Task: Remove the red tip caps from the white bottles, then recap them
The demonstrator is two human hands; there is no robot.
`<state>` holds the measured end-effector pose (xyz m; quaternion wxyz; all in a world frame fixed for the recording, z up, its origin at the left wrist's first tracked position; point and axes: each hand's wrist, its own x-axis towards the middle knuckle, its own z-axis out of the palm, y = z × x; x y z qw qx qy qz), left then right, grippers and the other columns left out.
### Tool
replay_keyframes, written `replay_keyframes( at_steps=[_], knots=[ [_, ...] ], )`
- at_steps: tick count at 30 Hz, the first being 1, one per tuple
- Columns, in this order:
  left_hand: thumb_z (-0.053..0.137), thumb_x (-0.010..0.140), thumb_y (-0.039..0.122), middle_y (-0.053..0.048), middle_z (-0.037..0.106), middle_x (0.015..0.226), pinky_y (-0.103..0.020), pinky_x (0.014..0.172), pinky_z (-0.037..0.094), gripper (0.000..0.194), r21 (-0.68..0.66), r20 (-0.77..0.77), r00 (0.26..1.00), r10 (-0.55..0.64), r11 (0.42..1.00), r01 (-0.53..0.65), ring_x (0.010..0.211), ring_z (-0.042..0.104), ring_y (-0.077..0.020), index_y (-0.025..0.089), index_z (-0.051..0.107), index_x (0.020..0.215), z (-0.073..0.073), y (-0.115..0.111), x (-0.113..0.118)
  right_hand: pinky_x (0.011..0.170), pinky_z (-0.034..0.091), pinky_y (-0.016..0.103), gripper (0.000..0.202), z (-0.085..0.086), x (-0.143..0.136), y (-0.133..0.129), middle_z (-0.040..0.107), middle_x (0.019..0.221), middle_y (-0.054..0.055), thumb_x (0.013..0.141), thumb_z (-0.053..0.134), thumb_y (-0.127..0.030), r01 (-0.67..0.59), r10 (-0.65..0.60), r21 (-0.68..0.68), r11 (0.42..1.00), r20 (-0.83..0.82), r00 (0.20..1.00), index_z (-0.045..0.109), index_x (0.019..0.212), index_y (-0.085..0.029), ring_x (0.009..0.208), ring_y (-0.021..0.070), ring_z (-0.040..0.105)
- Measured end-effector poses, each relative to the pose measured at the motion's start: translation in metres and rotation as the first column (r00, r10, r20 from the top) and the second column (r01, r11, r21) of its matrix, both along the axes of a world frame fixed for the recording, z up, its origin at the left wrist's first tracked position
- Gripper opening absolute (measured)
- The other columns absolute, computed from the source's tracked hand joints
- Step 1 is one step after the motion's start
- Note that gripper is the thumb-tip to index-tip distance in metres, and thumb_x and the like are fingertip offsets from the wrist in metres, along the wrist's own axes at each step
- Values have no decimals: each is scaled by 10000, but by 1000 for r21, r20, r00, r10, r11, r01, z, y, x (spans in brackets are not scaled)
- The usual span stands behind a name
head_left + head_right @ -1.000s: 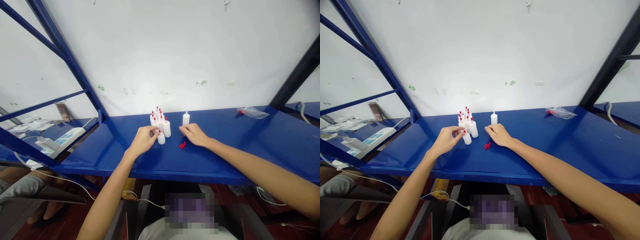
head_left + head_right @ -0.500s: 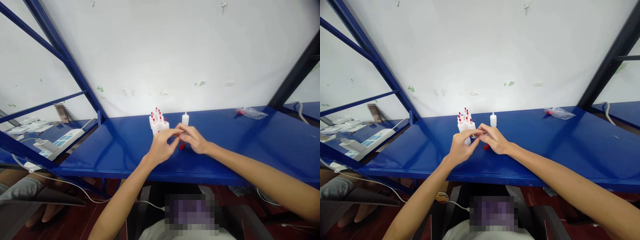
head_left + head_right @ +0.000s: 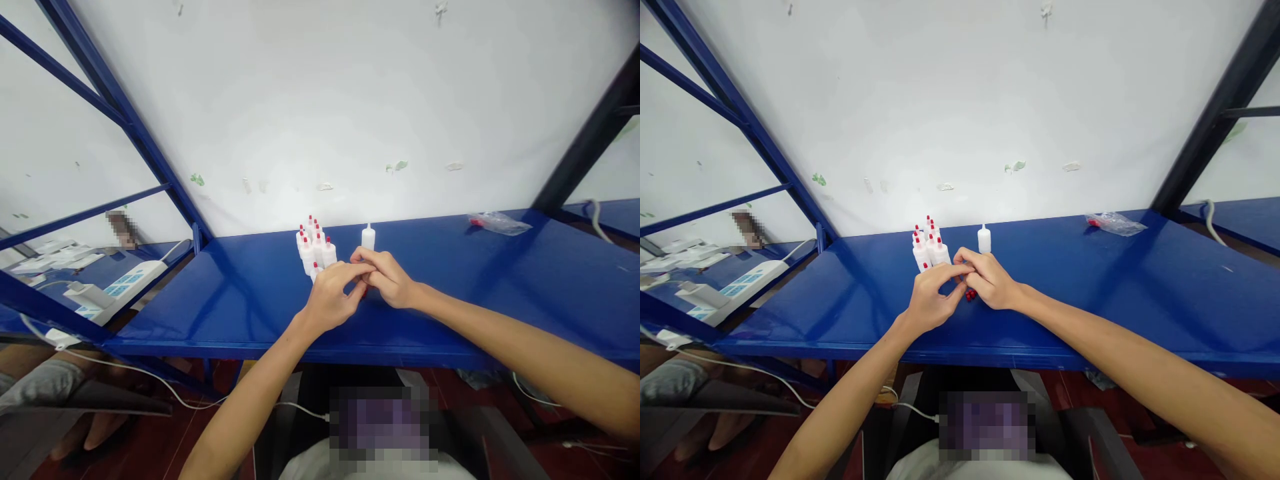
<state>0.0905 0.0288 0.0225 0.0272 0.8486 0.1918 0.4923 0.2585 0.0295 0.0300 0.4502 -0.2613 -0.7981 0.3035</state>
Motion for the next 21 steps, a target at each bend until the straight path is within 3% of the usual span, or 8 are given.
replay_keyframes(
  at_steps=[4,7,11,17,21],
  knots=[
    [608,863,111,-28,739,877,-254,707,534,209,-76,45,999,4,997,-1,704,650,-119,189,690,1039,4,1,-3,553,378,277,98,-3,0,5,564,654,-38,825,428,-208,11,-11,17,1000,8,1000,449,921,-212,535,134,483],
    [664,861,197,-27,732,837,-245,651,513,100,-203,184,977,104,977,-66,624,609,-107,189,719,944,12,7,-19,593,389,296,194,-8,1,14,559,717,-24,900,403,-316,66,-66,5,998,15,998,438,1060,-212,589,152,483],
    [694,855,277,-34,703,834,-236,635,481,121,-264,350,901,257,950,-168,657,587,-111,172,729,904,16,20,-47,675,414,328,187,-15,5,29,552,754,-6,877,345,-228,180,-180,-13,984,30,983,407,1054,-220,679,180,507],
    [635,896,254,-32,695,882,-236,659,468,143,-164,166,939,303,947,-276,661,560,-101,176,728,972,6,31,-60,727,429,331,180,-21,11,42,579,875,28,794,403,-134,329,-335,67,942,107,936,442,948,-218,768,179,541],
    [620,900,245,-13,697,851,-241,668,462,160,-139,3,939,343,930,-340,621,529,-93,172,692,1023,1,35,-58,787,466,352,179,-23,11,46,651,941,52,754,526,-143,396,-402,74,915,102,910,561,921,-197,855,198,609]
  ],
)
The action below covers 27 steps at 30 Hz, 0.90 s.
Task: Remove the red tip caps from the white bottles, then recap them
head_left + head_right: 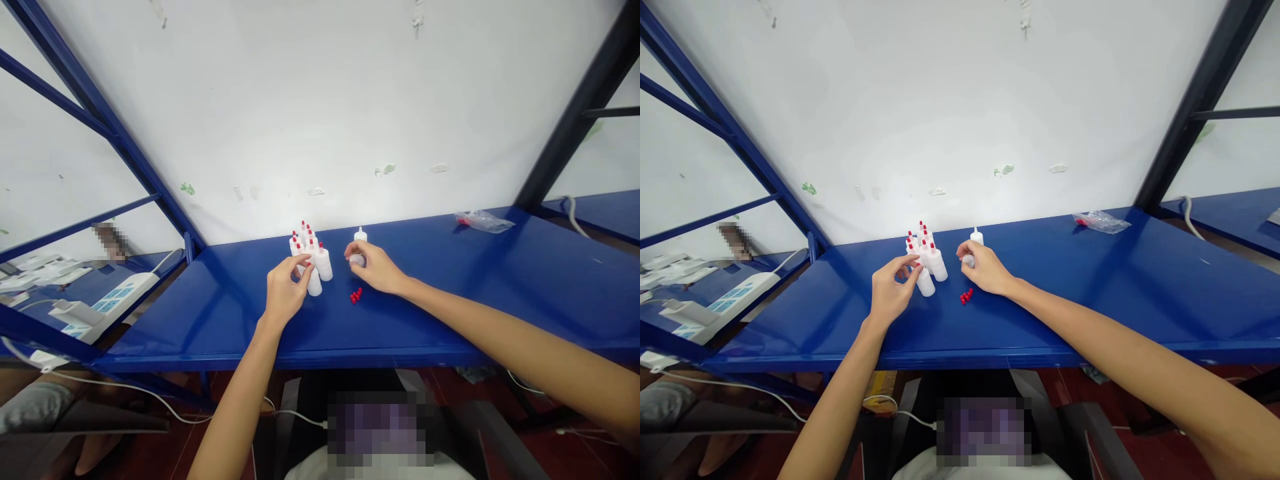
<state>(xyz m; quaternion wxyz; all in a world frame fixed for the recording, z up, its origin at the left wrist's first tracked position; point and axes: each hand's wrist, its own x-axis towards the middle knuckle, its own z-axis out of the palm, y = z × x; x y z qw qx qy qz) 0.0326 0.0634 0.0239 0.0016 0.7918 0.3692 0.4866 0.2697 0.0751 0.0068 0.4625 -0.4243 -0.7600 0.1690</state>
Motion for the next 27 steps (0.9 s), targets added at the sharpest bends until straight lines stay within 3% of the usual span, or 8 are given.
replay_keyframes(
  at_steps=[3,6,8,10,12,15,19,27],
  knots=[
    [607,902,252,-19,686,875,-247,677,463,142,14,-42,998,36,999,-36,638,532,-101,171,678,995,1,-1,0,802,489,362,81,-1,-1,0,697,1052,83,806,591,-220,-8,8,-9,1000,-16,1000,662,831,-188,935,221,642],
    [605,890,229,-36,655,915,-248,672,471,177,95,8,997,78,992,-78,663,537,-109,172,663,1047,2,-9,2,839,500,378,192,-1,-2,-1,706,1127,93,890,576,-316,-30,29,-28,999,-38,999,717,930,-191,987,227,651],
    [587,885,190,-33,651,878,-243,678,483,153,164,1,1000,15,986,-15,676,560,-114,172,659,1019,-1,-17,5,866,497,385,250,0,-1,-2,700,1146,90,930,545,-352,-49,48,-21,999,-44,998,711,1039,-200,1024,228,644],
    [548,893,157,-24,657,815,-239,691,496,137,192,-132,984,-121,971,145,691,595,-120,175,655,976,-7,-26,11,846,508,374,285,0,-1,-3,688,1133,88,956,513,-369,-89,87,-23,996,-55,995,687,1112,-205,988,215,655],
    [510,912,158,-23,657,794,-243,670,500,174,121,-345,914,-213,956,268,695,614,-131,179,657,1001,-15,-34,18,784,526,348,313,-1,-1,-4,670,1099,88,974,482,-385,-133,129,-41,990,-78,988,663,1149,-200,879,188,675],
    [487,944,200,-40,653,869,-249,638,502,249,-60,-529,819,-224,972,227,714,622,-148,184,639,1141,-21,-41,27,741,541,322,353,-3,-2,-4,624,1137,95,995,435,-403,-175,167,-53,983,-119,979,629,1211,-203,788,154,679],
    [536,941,236,-58,646,915,-271,704,519,291,-208,-514,822,-247,965,160,742,623,-157,163,619,1210,-20,-37,34,794,542,344,367,-5,-3,-4,598,1176,95,1011,393,-392,-176,170,-43,983,-112,979,594,1267,-223,775,145,683],
    [594,923,282,-39,613,730,-264,635,472,184,-305,-452,840,-302,937,173,647,585,-155,154,721,887,-18,-25,40,748,538,345,313,0,-6,-8,656,1044,74,969,448,-297,-136,134,-36,990,-40,990,570,1244,-210,761,169,680]
  ],
)
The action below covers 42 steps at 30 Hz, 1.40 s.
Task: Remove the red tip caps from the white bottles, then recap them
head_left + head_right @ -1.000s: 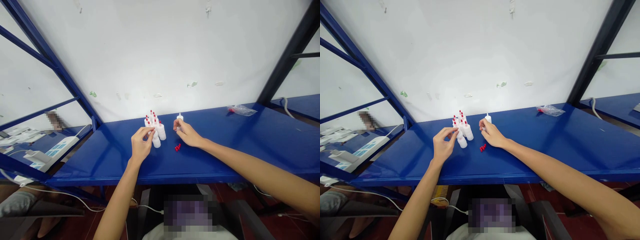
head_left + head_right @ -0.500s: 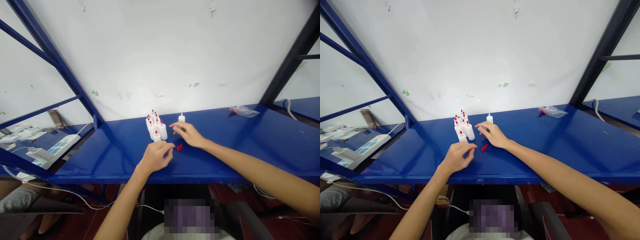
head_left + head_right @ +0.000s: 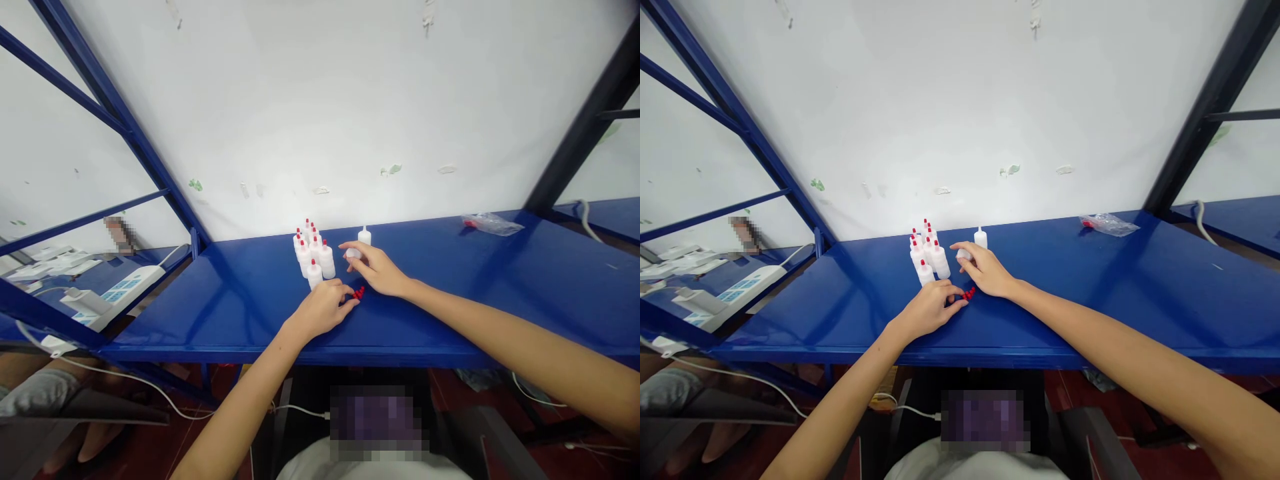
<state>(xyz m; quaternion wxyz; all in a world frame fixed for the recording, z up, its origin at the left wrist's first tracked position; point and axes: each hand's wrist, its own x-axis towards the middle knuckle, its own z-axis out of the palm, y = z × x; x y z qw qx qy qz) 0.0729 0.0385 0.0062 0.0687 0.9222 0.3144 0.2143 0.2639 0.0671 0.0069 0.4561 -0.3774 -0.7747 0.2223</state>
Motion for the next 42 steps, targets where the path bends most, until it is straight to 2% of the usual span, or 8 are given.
replay_keyframes(
  at_steps=[8,15,18,24,27,31,35,42],
  knots=[
    [608,910,263,-10,613,736,-255,617,444,141,-34,35,999,1,999,1,653,581,-152,176,676,998,0,0,0,696,512,315,264,4,0,-3,686,972,56,940,481,-279,-13,13,0,1000,79,997,596,1160,-191,704,163,655],
    [545,939,205,-23,645,816,-263,676,476,141,-4,8,997,-83,997,83,728,610,-163,185,643,1038,1,0,0,638,475,296,269,3,0,-4,675,806,25,931,474,-281,6,-6,2,1000,128,992,615,1138,-182,606,148,586],
    [541,942,208,-17,641,791,-254,652,468,117,-21,21,995,-95,995,96,697,606,-153,187,643,996,1,1,1,648,463,289,250,4,1,-1,689,863,34,910,492,-270,53,-61,68,996,118,991,640,1091,-184,651,148,590],
    [581,920,217,35,590,692,-224,555,417,51,-19,127,991,-49,999,51,583,547,-112,198,621,945,1,-3,1,565,449,281,242,8,5,-1,615,635,-26,835,577,-281,205,-206,23,979,54,977,652,1047,-190,517,140,553],
    [589,921,244,35,597,712,-209,552,424,66,101,354,935,6,994,-45,560,521,-87,197,617,957,1,-7,-2,551,476,278,262,10,3,-8,647,648,-20,846,569,-282,108,-107,-27,994,41,993,641,1079,-187,507,143,594],
    [595,916,225,-6,654,822,-190,545,449,53,252,574,818,-35,958,-136,614,562,-77,188,616,946,2,-8,-8,624,501,277,254,13,-6,-20,720,874,32,854,558,-251,-32,21,112,993,103,994,653,1079,-181,664,149,648],
    [598,910,185,-28,682,876,-188,577,485,50,310,572,814,-100,945,-101,717,624,-96,186,614,957,2,-8,-10,669,497,282,248,15,-13,-29,715,931,43,858,554,-223,-104,92,114,988,104,990,651,1081,-175,753,155,640],
    [602,888,130,-31,681,880,-223,699,527,108,416,542,824,-167,905,-90,804,631,-123,190,617,977,3,-7,-10,687,482,285,239,22,-12,-35,641,902,25,892,598,-353,-362,337,-173,916,-156,928,616,1065,-189,764,147,578]
  ],
)
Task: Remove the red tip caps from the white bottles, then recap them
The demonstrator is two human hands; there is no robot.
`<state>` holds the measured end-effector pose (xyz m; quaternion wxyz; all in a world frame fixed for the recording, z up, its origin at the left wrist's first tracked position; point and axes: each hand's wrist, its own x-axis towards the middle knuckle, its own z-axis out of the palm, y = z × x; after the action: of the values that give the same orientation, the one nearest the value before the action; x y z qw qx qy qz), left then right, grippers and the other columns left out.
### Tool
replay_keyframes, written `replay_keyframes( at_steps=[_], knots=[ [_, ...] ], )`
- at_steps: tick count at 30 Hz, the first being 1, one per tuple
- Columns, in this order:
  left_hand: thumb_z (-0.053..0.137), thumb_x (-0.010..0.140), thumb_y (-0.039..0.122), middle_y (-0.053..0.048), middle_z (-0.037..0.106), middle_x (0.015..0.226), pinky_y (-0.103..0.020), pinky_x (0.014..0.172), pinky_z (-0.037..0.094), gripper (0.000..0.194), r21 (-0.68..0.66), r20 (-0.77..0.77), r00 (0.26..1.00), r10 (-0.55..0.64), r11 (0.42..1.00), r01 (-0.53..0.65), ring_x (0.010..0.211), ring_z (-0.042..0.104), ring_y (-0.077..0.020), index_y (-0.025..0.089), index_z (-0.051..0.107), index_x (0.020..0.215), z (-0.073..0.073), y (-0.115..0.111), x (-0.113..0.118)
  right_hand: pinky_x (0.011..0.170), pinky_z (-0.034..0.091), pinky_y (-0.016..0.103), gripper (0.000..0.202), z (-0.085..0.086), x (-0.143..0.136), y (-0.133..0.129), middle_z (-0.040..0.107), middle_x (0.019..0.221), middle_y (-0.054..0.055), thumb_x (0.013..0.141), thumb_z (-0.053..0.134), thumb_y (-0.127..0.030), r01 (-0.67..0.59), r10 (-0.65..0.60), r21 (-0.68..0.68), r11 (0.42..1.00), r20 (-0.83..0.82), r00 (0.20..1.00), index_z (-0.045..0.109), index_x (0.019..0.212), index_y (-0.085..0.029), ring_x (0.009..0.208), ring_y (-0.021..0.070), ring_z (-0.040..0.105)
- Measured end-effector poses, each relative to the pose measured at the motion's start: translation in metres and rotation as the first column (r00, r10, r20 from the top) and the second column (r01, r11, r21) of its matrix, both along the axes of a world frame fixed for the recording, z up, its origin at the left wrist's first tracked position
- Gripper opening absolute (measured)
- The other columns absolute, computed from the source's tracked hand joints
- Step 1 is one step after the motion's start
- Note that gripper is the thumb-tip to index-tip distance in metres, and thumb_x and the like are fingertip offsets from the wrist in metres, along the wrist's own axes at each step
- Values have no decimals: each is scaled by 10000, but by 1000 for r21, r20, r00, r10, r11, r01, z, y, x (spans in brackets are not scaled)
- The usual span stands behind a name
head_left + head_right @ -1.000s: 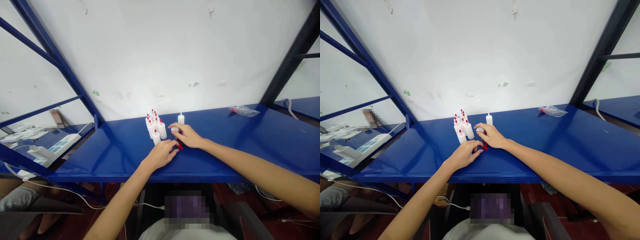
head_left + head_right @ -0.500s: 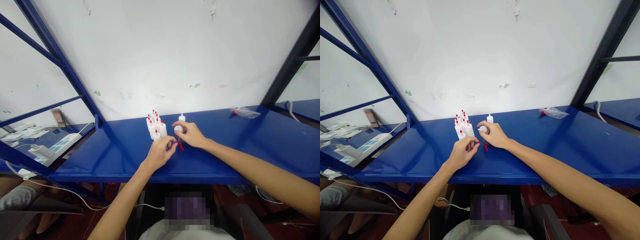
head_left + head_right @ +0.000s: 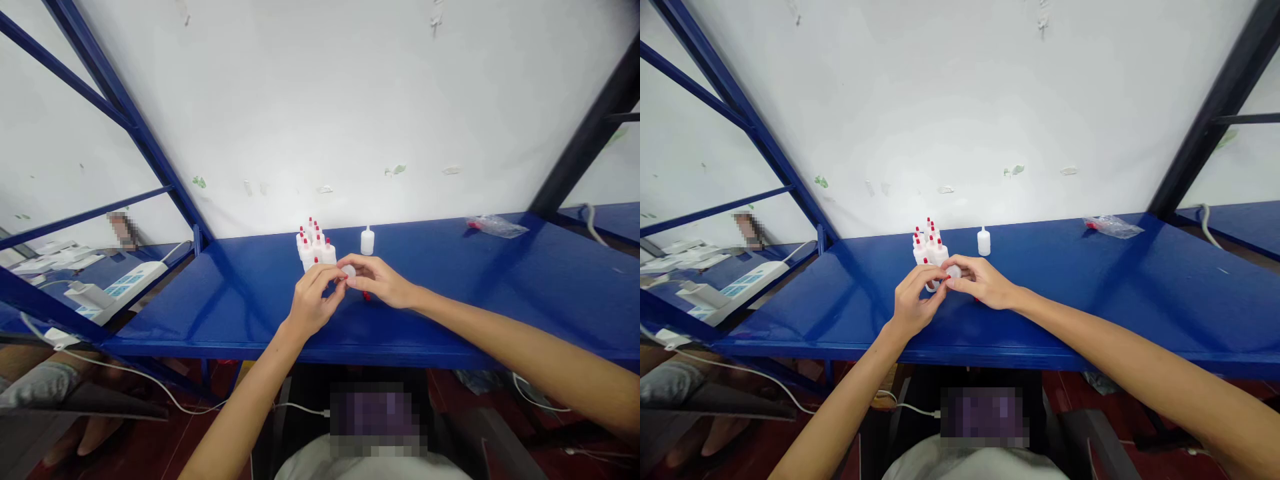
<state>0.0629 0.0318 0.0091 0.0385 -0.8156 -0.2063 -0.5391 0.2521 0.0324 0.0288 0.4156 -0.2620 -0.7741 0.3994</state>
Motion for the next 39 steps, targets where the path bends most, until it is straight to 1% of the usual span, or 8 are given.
replay_keyframes(
  at_steps=[13,17,19,22,26,29,32,39],
  knots=[
    [568,914,156,-37,607,925,-242,717,496,143,-38,-78,996,40,998,-43,787,587,-122,206,639,1028,2,-1,1,617,421,267,324,5,0,0,592,807,-1,892,615,-389,-21,21,-76,997,-1,1000,603,1150,-194,669,126,505],
    [619,885,209,-6,567,809,-226,642,443,48,-129,146,982,120,986,-101,681,517,-106,188,621,928,20,7,-12,700,442,302,377,0,9,11,610,802,5,920,556,-419,100,-100,100,990,-2,995,557,1232,-208,735,159,557],
    [616,888,257,1,539,798,-218,607,416,79,-248,290,937,195,961,-123,641,480,-94,178,612,894,31,18,-21,629,406,288,297,-4,17,22,542,667,-20,925,523,-423,325,-319,180,928,-60,946,622,1079,-189,626,144,511],
    [640,859,311,12,531,764,-213,557,376,143,-420,252,942,223,902,-102,583,431,-81,171,622,869,44,35,-32,522,317,276,276,-10,32,41,431,536,-46,902,513,-413,604,-581,156,782,-169,796,639,831,-178,492,119,395],
    [661,815,325,22,533,730,-227,552,357,157,-492,16,977,212,853,-177,553,395,-80,170,637,811,48,47,-37,541,356,285,243,-17,50,64,493,557,-26,868,501,-366,759,-737,104,643,-187,650,626,761,-186,516,138,456],
    [640,817,331,17,549,728,-240,579,370,156,-472,-131,967,220,844,-256,584,435,-99,176,642,803,47,47,-37,726,452,322,205,-24,59,81,631,887,50,833,535,-370,797,-782,114,594,-152,604,624,797,-189,757,181,585],
    [612,839,360,14,568,717,-248,604,379,184,-464,-218,952,217,835,-296,611,475,-117,180,644,812,45,46,-36,872,452,368,254,-33,62,97,604,1134,81,830,550,-431,768,-766,1,640,-80,638,614,919,-201,978,225,588],
    [543,896,427,29,589,645,-251,598,380,264,-527,-318,935,155,791,-311,580,508,-130,191,654,935,43,46,-40,786,471,355,430,-41,52,101,648,1023,37,870,540,-472,499,-516,-172,850,-75,853,433,1218,-245,867,203,602]
  ],
)
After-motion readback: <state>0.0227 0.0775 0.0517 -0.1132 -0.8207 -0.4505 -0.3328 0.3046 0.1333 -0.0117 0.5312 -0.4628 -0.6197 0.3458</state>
